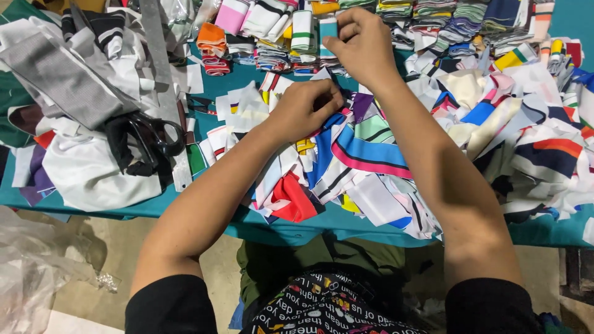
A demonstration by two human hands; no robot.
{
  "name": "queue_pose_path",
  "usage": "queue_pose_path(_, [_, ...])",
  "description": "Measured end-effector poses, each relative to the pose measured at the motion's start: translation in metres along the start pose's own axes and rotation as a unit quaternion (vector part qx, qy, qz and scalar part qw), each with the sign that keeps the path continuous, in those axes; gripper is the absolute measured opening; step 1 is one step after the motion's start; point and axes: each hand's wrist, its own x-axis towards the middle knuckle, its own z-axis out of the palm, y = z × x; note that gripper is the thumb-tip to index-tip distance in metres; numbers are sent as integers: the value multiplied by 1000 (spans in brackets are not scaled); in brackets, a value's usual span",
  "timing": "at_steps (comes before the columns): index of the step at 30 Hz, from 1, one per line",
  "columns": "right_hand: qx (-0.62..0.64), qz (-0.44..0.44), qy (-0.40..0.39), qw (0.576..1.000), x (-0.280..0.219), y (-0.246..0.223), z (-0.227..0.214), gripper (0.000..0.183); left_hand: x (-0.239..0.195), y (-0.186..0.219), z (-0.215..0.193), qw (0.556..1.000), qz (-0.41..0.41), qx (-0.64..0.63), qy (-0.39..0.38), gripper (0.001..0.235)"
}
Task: Sorting and organizing small fabric scraps by picking them from a pile and stacking them.
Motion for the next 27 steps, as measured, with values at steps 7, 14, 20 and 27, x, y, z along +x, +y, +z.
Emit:
queue_pose_path(7, [-147, -247, 118, 951, -12, -18, 2, 24, 1, 0, -1, 1000, -16, 19, -18, 8])
queue_pose_path(14, [-225, -227, 19, 947, -15, -10, 8, 17, 2, 0, 0, 999, -31, 29, -20, 11])
queue_pose_path(20, [-201, -152, -133, 959, -59, -84, -64, 32, 0, -9, 6, 999, 24, 36, 17, 17])
queue_pose_path(27, [-151, -202, -8, 968, -129, -78, -131, 54, -1, 7, 6, 999, 5, 18, 41, 9])
